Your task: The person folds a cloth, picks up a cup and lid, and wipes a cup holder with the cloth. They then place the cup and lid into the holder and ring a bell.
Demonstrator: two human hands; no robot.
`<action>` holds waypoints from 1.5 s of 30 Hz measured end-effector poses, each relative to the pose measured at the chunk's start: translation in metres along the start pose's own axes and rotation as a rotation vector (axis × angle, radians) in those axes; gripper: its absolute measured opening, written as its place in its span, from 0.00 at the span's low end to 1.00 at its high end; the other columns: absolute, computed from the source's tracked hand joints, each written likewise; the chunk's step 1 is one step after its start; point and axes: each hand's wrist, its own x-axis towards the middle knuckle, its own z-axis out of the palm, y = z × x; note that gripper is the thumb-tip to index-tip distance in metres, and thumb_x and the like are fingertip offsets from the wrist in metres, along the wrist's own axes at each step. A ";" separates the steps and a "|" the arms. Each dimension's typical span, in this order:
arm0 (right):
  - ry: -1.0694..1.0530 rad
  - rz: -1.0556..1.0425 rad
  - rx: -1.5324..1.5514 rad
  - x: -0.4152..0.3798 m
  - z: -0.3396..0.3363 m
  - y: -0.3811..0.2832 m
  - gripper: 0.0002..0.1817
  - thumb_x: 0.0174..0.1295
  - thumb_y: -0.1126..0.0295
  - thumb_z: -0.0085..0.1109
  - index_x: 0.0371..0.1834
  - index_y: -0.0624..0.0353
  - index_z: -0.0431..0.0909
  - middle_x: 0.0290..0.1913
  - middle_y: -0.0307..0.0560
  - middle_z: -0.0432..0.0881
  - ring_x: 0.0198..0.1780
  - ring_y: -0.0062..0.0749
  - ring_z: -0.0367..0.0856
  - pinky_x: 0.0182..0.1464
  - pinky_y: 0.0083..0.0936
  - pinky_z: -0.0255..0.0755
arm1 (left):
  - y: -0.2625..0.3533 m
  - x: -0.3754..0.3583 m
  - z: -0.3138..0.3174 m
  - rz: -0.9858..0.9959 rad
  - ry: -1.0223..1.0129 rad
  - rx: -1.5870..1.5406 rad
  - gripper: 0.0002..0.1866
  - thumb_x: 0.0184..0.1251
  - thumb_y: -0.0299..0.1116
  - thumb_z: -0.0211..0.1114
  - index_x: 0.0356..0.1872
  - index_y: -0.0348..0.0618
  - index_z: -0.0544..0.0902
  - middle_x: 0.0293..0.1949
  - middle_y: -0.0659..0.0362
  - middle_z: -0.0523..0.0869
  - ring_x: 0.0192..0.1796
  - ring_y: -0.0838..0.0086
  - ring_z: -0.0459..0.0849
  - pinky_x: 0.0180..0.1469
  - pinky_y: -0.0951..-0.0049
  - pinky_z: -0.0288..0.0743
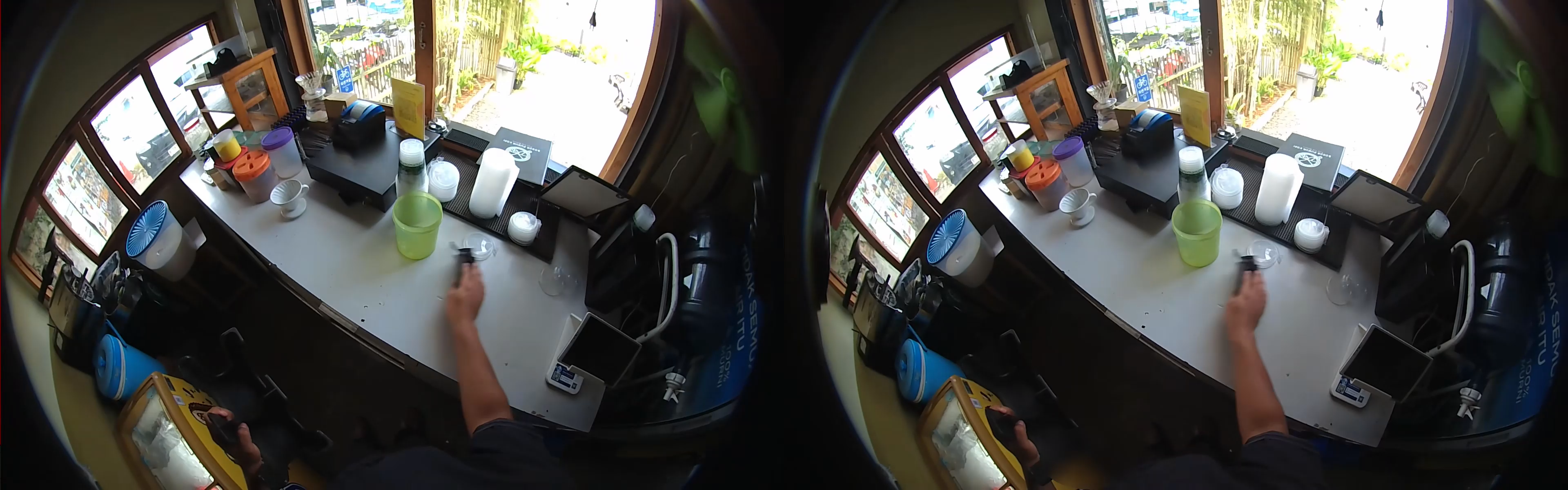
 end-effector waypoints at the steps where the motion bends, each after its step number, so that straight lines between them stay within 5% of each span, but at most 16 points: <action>1: -0.060 -0.148 0.047 -0.022 0.003 -0.034 0.26 0.64 0.71 0.56 0.66 0.66 0.73 0.68 0.63 0.74 0.67 0.57 0.72 0.70 0.48 0.62 | 0.000 0.000 0.007 -0.001 -0.007 -0.042 0.22 0.54 0.34 0.59 0.51 0.35 0.70 0.46 0.53 0.73 0.47 0.64 0.74 0.53 0.69 0.69; 3: -0.397 -0.289 0.354 -0.071 0.016 -0.105 0.30 0.60 0.73 0.57 0.69 0.65 0.70 0.71 0.64 0.70 0.70 0.59 0.68 0.70 0.47 0.63 | -0.005 -0.004 0.005 -0.018 -0.127 -0.112 0.28 0.56 0.29 0.59 0.60 0.29 0.69 0.54 0.49 0.76 0.58 0.64 0.77 0.65 0.69 0.72; 4: -0.681 -0.408 0.452 -0.084 0.002 -0.141 0.29 0.59 0.74 0.56 0.68 0.61 0.71 0.70 0.64 0.72 0.71 0.59 0.69 0.71 0.49 0.61 | 0.025 0.007 0.013 -0.031 -0.157 -0.066 0.24 0.54 0.30 0.59 0.54 0.34 0.71 0.47 0.53 0.74 0.52 0.68 0.75 0.59 0.72 0.71; 5: -0.723 -0.584 0.670 -0.113 0.015 -0.159 0.30 0.58 0.77 0.53 0.68 0.58 0.72 0.66 0.64 0.75 0.69 0.55 0.72 0.71 0.44 0.63 | 0.036 0.009 0.019 -0.021 -0.159 -0.087 0.23 0.53 0.30 0.59 0.52 0.35 0.71 0.46 0.54 0.73 0.50 0.69 0.75 0.58 0.72 0.70; 7: -1.450 -0.277 1.005 -0.124 -0.005 -0.193 0.29 0.61 0.79 0.50 0.69 0.59 0.71 0.62 0.58 0.79 0.67 0.45 0.75 0.69 0.36 0.66 | 0.047 0.014 0.025 0.006 -0.152 -0.130 0.21 0.52 0.30 0.59 0.49 0.38 0.71 0.43 0.56 0.72 0.46 0.71 0.73 0.55 0.73 0.68; 11: -1.298 -0.145 1.260 -0.122 0.003 -0.143 0.20 0.73 0.66 0.52 0.65 0.63 0.74 0.58 0.46 0.82 0.61 0.27 0.76 0.65 0.29 0.70 | 0.040 0.021 0.022 0.086 -0.172 -0.152 0.18 0.52 0.36 0.61 0.43 0.44 0.70 0.36 0.60 0.68 0.39 0.74 0.68 0.45 0.73 0.63; 13: -1.224 0.496 1.236 -0.098 -0.021 -0.104 0.19 0.75 0.66 0.53 0.63 0.66 0.75 0.57 0.50 0.83 0.59 0.35 0.80 0.63 0.33 0.73 | 0.039 0.032 0.032 0.154 -0.106 -0.149 0.17 0.56 0.41 0.64 0.38 0.45 0.68 0.31 0.61 0.66 0.34 0.73 0.66 0.38 0.70 0.61; 14: -1.197 0.803 1.225 -0.046 -0.105 -0.130 0.20 0.75 0.65 0.53 0.63 0.67 0.74 0.56 0.53 0.83 0.58 0.39 0.82 0.62 0.37 0.76 | 0.029 0.037 0.031 0.218 -0.146 -0.111 0.16 0.55 0.38 0.64 0.39 0.45 0.68 0.32 0.61 0.67 0.34 0.73 0.67 0.38 0.70 0.62; 17: -1.030 0.746 1.458 -0.035 -0.118 -0.096 0.18 0.76 0.69 0.51 0.64 0.66 0.72 0.54 0.50 0.83 0.56 0.37 0.84 0.60 0.37 0.78 | 0.018 0.049 0.057 0.111 -0.165 -0.333 0.18 0.50 0.29 0.63 0.42 0.45 0.68 0.32 0.61 0.68 0.34 0.76 0.67 0.39 0.74 0.63; 22: -1.236 0.377 1.248 -0.069 -0.133 -0.107 0.20 0.73 0.70 0.56 0.65 0.66 0.74 0.54 0.43 0.83 0.56 0.24 0.78 0.62 0.26 0.71 | 0.018 0.088 0.128 0.132 -0.267 -0.552 0.18 0.51 0.31 0.64 0.43 0.44 0.69 0.32 0.61 0.68 0.34 0.78 0.66 0.39 0.75 0.62; 25: -1.295 0.373 1.239 -0.056 -0.139 -0.149 0.20 0.72 0.68 0.59 0.64 0.66 0.75 0.53 0.43 0.84 0.57 0.25 0.79 0.61 0.25 0.71 | 0.009 0.112 0.171 0.148 -0.340 -0.677 0.19 0.51 0.33 0.66 0.43 0.44 0.69 0.32 0.61 0.69 0.34 0.79 0.66 0.38 0.75 0.61; 30: -0.664 0.480 1.178 -0.018 -0.197 -0.211 0.18 0.70 0.72 0.58 0.61 0.66 0.77 0.53 0.47 0.85 0.56 0.31 0.81 0.61 0.29 0.73 | -0.013 0.175 0.228 0.362 -0.371 -0.726 0.13 0.57 0.28 0.66 0.41 0.43 0.72 0.30 0.60 0.73 0.31 0.77 0.71 0.35 0.73 0.63; 35: -0.680 -0.391 0.604 0.004 -0.203 -0.290 0.20 0.58 0.75 0.61 0.56 0.64 0.77 0.48 0.59 0.84 0.51 0.57 0.83 0.59 0.41 0.74 | -0.054 0.224 0.268 0.520 -0.423 -0.693 0.17 0.49 0.26 0.68 0.41 0.42 0.73 0.31 0.54 0.77 0.31 0.66 0.75 0.38 0.65 0.66; 40: -1.054 -0.334 0.194 -0.006 -0.119 -0.326 0.19 0.56 0.76 0.63 0.53 0.60 0.79 0.46 0.56 0.87 0.51 0.53 0.85 0.56 0.45 0.77 | -0.056 0.257 0.275 0.795 -0.574 -0.628 0.24 0.42 0.33 0.73 0.43 0.43 0.75 0.32 0.56 0.79 0.33 0.60 0.78 0.41 0.61 0.67; 45: -0.986 -0.064 0.505 -0.023 -0.045 -0.313 0.12 0.61 0.66 0.60 0.45 0.59 0.78 0.34 0.57 0.85 0.46 0.51 0.87 0.48 0.39 0.79 | -0.049 0.249 0.276 0.889 -0.777 -0.510 0.24 0.47 0.35 0.71 0.48 0.42 0.76 0.37 0.56 0.79 0.41 0.61 0.80 0.48 0.63 0.69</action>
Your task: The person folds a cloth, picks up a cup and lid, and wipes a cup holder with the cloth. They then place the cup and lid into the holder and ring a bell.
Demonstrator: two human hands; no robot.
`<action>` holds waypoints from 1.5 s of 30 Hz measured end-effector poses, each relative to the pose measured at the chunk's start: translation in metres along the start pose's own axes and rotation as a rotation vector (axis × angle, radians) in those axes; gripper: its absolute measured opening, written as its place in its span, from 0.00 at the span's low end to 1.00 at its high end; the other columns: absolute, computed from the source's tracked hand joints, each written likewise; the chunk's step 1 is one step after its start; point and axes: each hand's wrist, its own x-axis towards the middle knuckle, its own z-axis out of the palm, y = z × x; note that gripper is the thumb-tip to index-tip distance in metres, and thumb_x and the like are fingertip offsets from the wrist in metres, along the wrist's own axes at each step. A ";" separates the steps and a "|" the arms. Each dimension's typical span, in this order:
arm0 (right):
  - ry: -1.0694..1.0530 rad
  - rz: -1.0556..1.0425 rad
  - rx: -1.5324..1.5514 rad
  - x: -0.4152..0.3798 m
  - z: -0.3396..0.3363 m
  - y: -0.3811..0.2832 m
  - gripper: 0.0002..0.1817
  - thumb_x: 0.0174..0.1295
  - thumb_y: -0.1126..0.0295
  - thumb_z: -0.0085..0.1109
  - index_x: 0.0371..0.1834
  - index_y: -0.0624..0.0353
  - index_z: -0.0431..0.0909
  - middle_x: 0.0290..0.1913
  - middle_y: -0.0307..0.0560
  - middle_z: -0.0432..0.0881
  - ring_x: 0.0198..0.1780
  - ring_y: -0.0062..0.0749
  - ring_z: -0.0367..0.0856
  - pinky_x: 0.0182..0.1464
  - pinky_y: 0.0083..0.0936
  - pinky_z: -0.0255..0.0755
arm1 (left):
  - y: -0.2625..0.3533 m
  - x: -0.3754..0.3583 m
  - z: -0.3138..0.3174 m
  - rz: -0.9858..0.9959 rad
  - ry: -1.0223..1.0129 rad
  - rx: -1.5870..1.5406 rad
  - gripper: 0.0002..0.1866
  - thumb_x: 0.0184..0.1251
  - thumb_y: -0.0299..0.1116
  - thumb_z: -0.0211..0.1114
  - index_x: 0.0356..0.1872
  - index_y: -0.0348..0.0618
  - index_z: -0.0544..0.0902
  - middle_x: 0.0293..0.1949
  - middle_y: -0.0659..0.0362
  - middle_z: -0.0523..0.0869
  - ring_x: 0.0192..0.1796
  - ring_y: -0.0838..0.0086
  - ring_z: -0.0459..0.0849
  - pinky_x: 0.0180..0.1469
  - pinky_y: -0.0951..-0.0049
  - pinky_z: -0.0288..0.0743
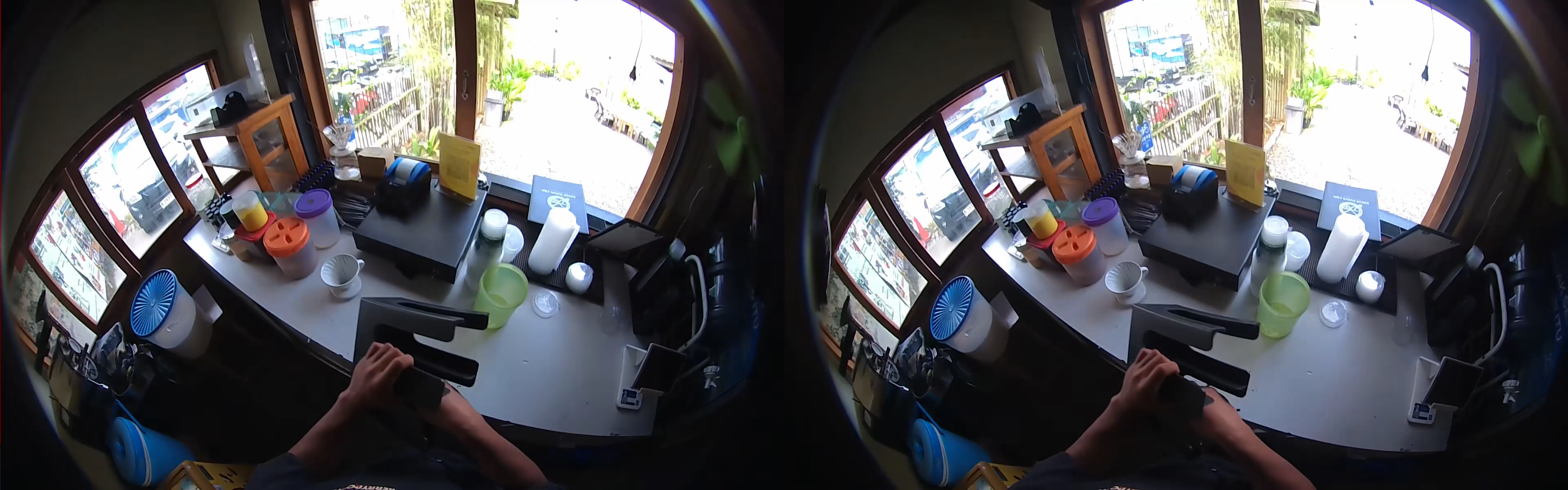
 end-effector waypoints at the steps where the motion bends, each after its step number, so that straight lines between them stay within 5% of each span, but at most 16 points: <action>1: 0.025 -0.017 0.103 0.007 0.006 0.004 0.12 0.62 0.65 0.60 0.44 0.59 0.79 0.34 0.57 0.85 0.45 0.50 0.87 0.47 0.38 0.80 | -0.001 -0.001 0.004 0.016 -0.035 0.000 0.24 0.48 0.35 0.71 0.49 0.42 0.76 0.37 0.56 0.79 0.42 0.62 0.80 0.48 0.64 0.69; 10: -0.145 -0.089 0.176 0.034 0.038 0.017 0.14 0.65 0.64 0.59 0.48 0.61 0.78 0.39 0.53 0.84 0.48 0.43 0.86 0.50 0.34 0.79 | -0.020 -0.012 0.021 0.030 -0.100 0.057 0.26 0.53 0.34 0.69 0.55 0.45 0.74 0.40 0.58 0.78 0.47 0.64 0.80 0.54 0.64 0.72; 11: -0.164 -0.071 0.201 0.034 0.039 0.017 0.14 0.65 0.64 0.58 0.49 0.61 0.77 0.39 0.53 0.84 0.48 0.43 0.85 0.50 0.34 0.78 | -0.023 -0.009 0.019 0.040 -0.024 0.067 0.23 0.52 0.34 0.71 0.50 0.47 0.76 0.37 0.61 0.78 0.41 0.67 0.80 0.49 0.67 0.72; 14: -0.215 -0.030 0.232 0.038 0.042 0.014 0.14 0.66 0.65 0.58 0.50 0.61 0.77 0.40 0.52 0.84 0.48 0.41 0.85 0.50 0.33 0.78 | -0.027 -0.008 0.006 0.056 -0.038 0.075 0.24 0.52 0.34 0.71 0.51 0.47 0.75 0.37 0.60 0.77 0.41 0.66 0.80 0.50 0.66 0.73; 28: -0.465 -0.124 0.326 0.086 0.052 -0.019 0.17 0.69 0.65 0.56 0.58 0.61 0.76 0.44 0.46 0.83 0.50 0.33 0.82 0.52 0.29 0.77 | -0.033 -0.070 -0.060 -0.224 0.100 0.232 0.22 0.54 0.35 0.71 0.50 0.44 0.77 0.35 0.59 0.76 0.39 0.66 0.80 0.46 0.66 0.74; 35: -0.655 -0.193 0.450 0.084 0.086 -0.012 0.19 0.71 0.65 0.55 0.61 0.62 0.75 0.46 0.43 0.82 0.51 0.28 0.81 0.52 0.28 0.76 | -0.032 -0.056 -0.059 -0.112 0.028 0.298 0.23 0.51 0.35 0.71 0.50 0.45 0.78 0.36 0.59 0.77 0.41 0.66 0.81 0.47 0.66 0.74; 41: -0.818 -0.167 0.539 0.064 0.040 0.009 0.20 0.72 0.65 0.54 0.64 0.62 0.74 0.48 0.41 0.81 0.52 0.25 0.80 0.53 0.26 0.75 | -0.056 -0.079 -0.042 -0.188 0.027 0.039 0.25 0.49 0.34 0.73 0.50 0.44 0.77 0.37 0.58 0.79 0.43 0.64 0.82 0.47 0.63 0.74; 45: -0.725 -0.115 0.533 0.057 -0.010 0.006 0.22 0.74 0.64 0.52 0.66 0.63 0.73 0.49 0.39 0.81 0.51 0.24 0.79 0.52 0.26 0.75 | -0.069 -0.082 -0.055 -0.240 0.144 0.091 0.23 0.48 0.32 0.75 0.46 0.44 0.77 0.34 0.59 0.78 0.38 0.64 0.81 0.44 0.64 0.72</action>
